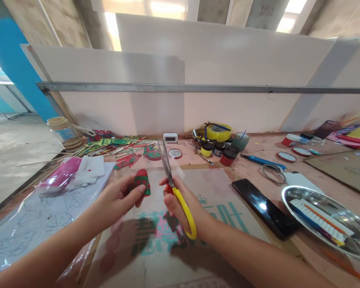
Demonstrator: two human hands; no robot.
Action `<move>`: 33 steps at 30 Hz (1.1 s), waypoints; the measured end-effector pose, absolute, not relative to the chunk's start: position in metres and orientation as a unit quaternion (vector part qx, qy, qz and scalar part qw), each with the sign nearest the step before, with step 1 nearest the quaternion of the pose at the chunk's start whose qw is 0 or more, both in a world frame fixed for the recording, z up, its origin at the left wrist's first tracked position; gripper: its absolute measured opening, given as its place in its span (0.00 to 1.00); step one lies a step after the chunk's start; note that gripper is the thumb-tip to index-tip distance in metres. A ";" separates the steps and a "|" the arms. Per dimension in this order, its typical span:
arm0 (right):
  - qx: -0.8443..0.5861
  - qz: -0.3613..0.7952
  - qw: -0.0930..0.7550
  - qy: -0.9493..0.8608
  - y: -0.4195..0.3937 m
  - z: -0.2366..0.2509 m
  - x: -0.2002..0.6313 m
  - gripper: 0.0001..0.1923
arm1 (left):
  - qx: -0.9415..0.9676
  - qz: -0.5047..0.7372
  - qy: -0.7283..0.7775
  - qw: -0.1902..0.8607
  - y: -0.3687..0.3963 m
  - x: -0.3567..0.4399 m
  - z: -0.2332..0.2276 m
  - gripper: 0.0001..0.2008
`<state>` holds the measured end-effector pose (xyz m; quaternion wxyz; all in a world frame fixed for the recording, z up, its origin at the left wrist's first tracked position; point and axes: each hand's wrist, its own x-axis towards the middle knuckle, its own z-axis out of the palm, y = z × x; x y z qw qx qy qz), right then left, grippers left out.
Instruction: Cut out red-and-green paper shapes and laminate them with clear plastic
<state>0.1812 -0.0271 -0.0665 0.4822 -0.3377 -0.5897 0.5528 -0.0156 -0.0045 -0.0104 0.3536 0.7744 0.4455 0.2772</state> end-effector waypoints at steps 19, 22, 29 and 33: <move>-0.321 0.617 0.410 -0.590 -0.047 -0.065 0.168 0.40 | 0.712 0.386 0.456 0.370 -0.010 -0.020 0.004 0.12; -0.327 0.604 0.408 -0.601 -0.047 -0.064 0.168 0.39 | 0.704 0.402 0.452 0.372 -0.012 -0.018 0.000 0.13; -0.339 0.562 0.416 -0.629 -0.050 -0.061 0.169 0.38 | 0.703 0.403 0.454 0.371 -0.014 -0.015 0.001 0.13; -0.347 0.565 0.418 -0.621 -0.050 -0.058 0.168 0.38 | 0.699 0.394 0.462 0.379 -0.013 -0.014 0.000 0.14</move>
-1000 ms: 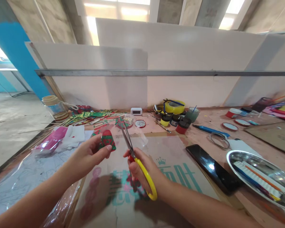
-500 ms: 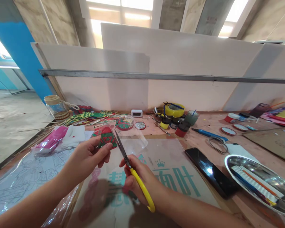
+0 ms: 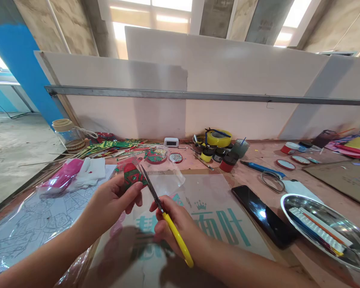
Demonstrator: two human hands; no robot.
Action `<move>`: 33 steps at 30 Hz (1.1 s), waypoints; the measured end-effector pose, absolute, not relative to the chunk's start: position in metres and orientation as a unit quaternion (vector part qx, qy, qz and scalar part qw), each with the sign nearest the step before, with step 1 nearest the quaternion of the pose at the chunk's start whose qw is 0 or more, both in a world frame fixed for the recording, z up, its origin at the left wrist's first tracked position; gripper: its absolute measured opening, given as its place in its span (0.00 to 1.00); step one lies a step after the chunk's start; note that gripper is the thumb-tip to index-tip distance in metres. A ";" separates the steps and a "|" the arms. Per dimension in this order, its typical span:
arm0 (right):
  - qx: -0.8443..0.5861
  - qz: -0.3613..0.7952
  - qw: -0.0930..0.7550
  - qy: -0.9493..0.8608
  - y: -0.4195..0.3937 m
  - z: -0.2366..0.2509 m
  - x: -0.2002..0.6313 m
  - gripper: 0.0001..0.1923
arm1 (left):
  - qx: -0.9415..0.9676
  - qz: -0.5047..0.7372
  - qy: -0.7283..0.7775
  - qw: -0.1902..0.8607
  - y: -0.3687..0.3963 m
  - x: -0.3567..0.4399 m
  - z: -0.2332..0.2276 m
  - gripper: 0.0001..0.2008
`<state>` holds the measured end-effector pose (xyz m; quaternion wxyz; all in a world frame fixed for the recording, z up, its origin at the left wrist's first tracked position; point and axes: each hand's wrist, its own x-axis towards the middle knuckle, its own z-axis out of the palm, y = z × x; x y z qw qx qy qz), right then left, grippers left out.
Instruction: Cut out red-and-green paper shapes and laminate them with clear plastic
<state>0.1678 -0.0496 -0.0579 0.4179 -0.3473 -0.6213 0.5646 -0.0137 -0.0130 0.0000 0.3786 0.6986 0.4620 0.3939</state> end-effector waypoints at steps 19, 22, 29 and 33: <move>-0.381 0.592 0.400 -0.587 -0.046 -0.051 0.167 0.41 | 0.704 0.378 0.461 0.385 -0.013 -0.018 0.001 0.15; -0.388 0.593 0.393 -0.587 -0.046 -0.048 0.167 0.41 | 0.709 0.371 0.460 0.384 -0.012 -0.019 0.001 0.15; -0.381 0.611 0.399 -0.567 -0.046 -0.051 0.168 0.38 | 0.702 0.377 0.445 0.410 -0.012 -0.018 0.001 0.14; -0.397 0.615 0.401 -0.551 -0.046 -0.052 0.167 0.37 | 0.705 0.376 0.449 0.401 -0.014 -0.017 0.003 0.14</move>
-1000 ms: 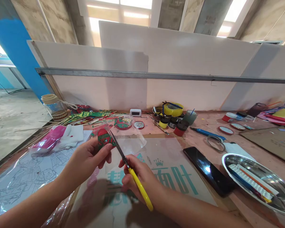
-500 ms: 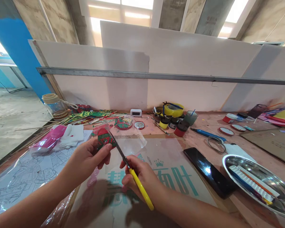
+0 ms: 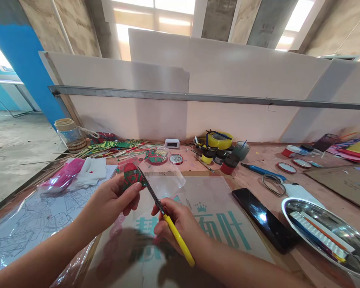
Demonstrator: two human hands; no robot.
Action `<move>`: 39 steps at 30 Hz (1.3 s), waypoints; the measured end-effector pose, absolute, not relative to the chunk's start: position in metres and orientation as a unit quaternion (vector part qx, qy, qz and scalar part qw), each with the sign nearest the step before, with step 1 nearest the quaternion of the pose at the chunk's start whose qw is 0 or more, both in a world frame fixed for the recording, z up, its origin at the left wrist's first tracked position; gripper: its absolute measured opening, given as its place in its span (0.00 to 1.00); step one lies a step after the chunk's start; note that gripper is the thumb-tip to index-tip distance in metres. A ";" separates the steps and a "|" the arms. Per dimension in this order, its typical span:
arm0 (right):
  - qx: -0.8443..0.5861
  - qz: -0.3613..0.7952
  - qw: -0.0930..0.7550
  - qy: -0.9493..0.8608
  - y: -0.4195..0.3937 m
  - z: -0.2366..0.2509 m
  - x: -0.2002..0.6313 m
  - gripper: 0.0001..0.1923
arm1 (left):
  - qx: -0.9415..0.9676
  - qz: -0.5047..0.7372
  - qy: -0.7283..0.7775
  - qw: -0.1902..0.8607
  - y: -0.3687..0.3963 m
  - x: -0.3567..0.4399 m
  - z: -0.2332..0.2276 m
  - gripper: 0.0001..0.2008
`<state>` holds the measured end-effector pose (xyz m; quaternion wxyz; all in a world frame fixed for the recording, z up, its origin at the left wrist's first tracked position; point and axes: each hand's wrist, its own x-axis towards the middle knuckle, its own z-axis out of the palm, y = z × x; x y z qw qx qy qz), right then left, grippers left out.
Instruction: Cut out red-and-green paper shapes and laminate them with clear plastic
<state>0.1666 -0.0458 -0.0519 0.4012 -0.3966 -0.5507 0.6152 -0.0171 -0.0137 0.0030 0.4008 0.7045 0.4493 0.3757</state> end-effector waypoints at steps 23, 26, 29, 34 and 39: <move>-0.424 0.620 0.393 -0.531 -0.044 -0.048 0.163 0.31 | 0.731 0.386 0.453 0.335 -0.011 -0.024 -0.002 0.22; -0.428 0.612 0.395 -0.535 -0.045 -0.049 0.163 0.30 | 0.729 0.387 0.457 0.331 -0.012 -0.024 -0.002 0.22; -0.427 0.615 0.394 -0.532 -0.045 -0.048 0.163 0.27 | 0.727 0.389 0.453 0.338 -0.012 -0.023 -0.003 0.22; -0.425 0.622 0.400 -0.523 -0.044 -0.054 0.162 0.27 | 0.721 0.390 0.445 0.361 -0.011 -0.024 -0.003 0.22; -0.344 0.605 0.435 -0.571 -0.044 -0.073 0.167 0.35 | 0.735 0.361 0.426 0.384 -0.014 -0.019 -0.007 0.20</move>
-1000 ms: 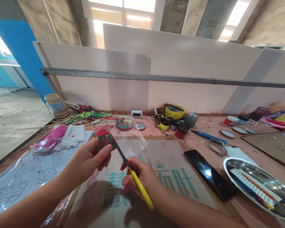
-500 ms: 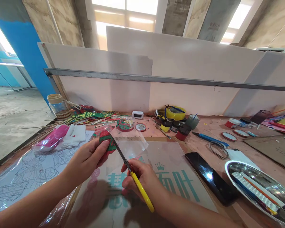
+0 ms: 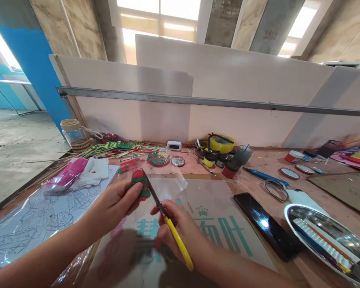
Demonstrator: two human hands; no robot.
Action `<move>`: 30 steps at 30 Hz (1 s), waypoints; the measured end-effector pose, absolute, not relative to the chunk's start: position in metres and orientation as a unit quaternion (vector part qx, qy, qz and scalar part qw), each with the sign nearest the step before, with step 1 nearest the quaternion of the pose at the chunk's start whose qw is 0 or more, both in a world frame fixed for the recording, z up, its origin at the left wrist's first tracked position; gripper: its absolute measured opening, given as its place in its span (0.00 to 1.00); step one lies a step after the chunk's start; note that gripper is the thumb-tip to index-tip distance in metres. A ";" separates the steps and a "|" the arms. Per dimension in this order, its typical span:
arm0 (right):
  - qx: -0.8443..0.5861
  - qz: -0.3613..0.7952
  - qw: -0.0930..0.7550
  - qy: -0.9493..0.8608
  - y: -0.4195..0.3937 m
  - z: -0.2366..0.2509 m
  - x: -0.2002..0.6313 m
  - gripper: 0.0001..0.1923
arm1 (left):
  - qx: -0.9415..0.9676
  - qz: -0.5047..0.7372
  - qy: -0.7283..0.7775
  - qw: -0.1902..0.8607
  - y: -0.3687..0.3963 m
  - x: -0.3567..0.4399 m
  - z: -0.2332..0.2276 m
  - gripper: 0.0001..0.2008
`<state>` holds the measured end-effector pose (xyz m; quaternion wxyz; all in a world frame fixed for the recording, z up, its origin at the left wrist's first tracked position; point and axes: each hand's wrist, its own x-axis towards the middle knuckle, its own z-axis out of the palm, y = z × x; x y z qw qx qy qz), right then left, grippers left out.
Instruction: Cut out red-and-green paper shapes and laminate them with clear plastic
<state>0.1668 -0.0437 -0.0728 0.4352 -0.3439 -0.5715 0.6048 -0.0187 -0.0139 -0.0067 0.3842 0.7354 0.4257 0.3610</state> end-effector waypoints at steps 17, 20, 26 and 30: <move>-0.331 0.595 0.449 -0.578 -0.048 -0.066 0.166 0.37 | 0.737 0.316 0.417 0.428 -0.017 -0.008 -0.018 0.21; -0.328 0.605 0.456 -0.565 -0.047 -0.068 0.166 0.37 | 0.734 0.315 0.414 0.437 -0.017 -0.008 -0.018 0.21; -0.339 0.579 0.461 -0.581 -0.046 -0.067 0.167 0.38 | 0.730 0.322 0.407 0.445 -0.017 -0.009 -0.019 0.21; -0.342 0.590 0.457 -0.571 -0.045 -0.067 0.167 0.38 | 0.727 0.322 0.408 0.449 -0.017 -0.009 -0.020 0.20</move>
